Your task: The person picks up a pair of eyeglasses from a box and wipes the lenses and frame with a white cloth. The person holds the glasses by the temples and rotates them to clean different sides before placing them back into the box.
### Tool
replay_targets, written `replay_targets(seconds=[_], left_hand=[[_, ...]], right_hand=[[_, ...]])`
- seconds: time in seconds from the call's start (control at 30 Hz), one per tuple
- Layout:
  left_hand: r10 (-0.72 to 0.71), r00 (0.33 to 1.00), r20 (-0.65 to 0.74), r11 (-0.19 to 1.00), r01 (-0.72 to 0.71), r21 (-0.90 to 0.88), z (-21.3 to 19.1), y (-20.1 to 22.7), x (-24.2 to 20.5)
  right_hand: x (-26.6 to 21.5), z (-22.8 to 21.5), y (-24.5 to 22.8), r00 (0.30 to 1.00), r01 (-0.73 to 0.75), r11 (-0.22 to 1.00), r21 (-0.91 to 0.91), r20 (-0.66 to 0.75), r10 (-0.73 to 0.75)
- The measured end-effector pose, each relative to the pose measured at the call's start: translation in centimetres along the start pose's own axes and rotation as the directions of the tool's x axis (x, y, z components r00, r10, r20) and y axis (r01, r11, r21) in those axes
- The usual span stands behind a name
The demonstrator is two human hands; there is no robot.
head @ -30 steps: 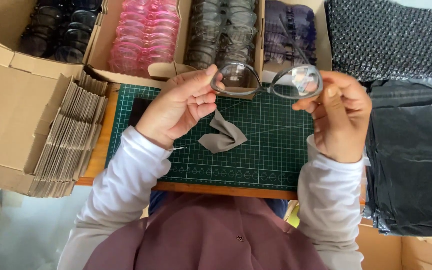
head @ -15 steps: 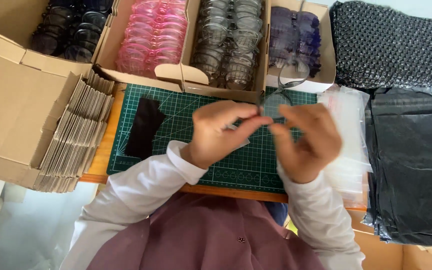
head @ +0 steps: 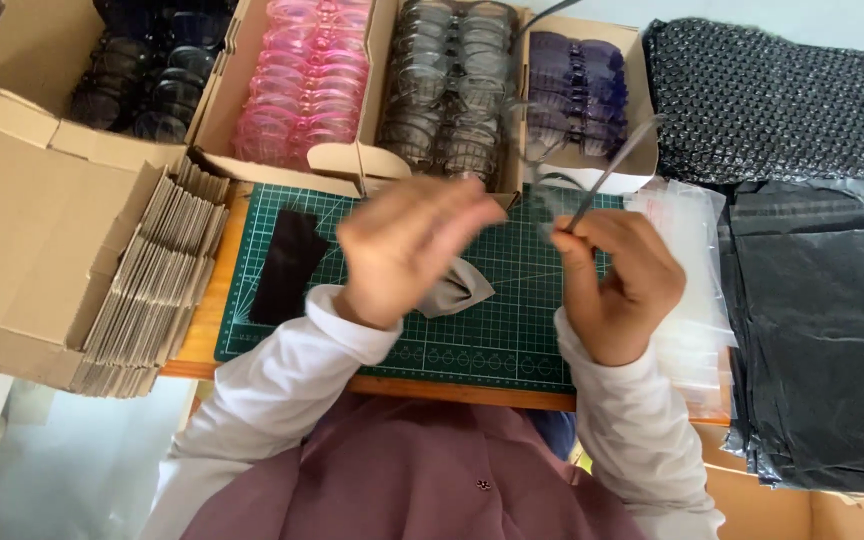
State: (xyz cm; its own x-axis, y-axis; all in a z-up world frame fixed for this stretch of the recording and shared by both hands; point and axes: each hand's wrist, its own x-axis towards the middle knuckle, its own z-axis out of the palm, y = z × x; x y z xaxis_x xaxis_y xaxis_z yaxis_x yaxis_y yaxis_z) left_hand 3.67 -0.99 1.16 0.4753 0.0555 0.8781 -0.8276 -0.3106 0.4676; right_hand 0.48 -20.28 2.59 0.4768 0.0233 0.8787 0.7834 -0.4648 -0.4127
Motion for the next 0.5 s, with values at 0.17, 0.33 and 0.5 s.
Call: replay_targets(seconds=[0.17,0.33,0.5], left_hand=[[-0.278,0.96,0.027,0.959,0.279,-0.04,-2.0,-1.7,1.3],[-0.418,0.886,0.201,0.895,0.439,-0.072,-2.2,-2.4,0.3],[-0.277,0.934,0.226,0.949,0.303,-0.085,-2.3,-2.1,0.6]], right_hand=[[0.1,-2.1,1.0,0.996,-0.032,0.999,-0.01,0.083,0.033],[0.1,-3.9,1.6,0.967,-0.068,0.995,0.07,0.25,0.048],[0.3,-4.8,1.8,0.946,-0.115,0.988,0.105,0.316,0.077]])
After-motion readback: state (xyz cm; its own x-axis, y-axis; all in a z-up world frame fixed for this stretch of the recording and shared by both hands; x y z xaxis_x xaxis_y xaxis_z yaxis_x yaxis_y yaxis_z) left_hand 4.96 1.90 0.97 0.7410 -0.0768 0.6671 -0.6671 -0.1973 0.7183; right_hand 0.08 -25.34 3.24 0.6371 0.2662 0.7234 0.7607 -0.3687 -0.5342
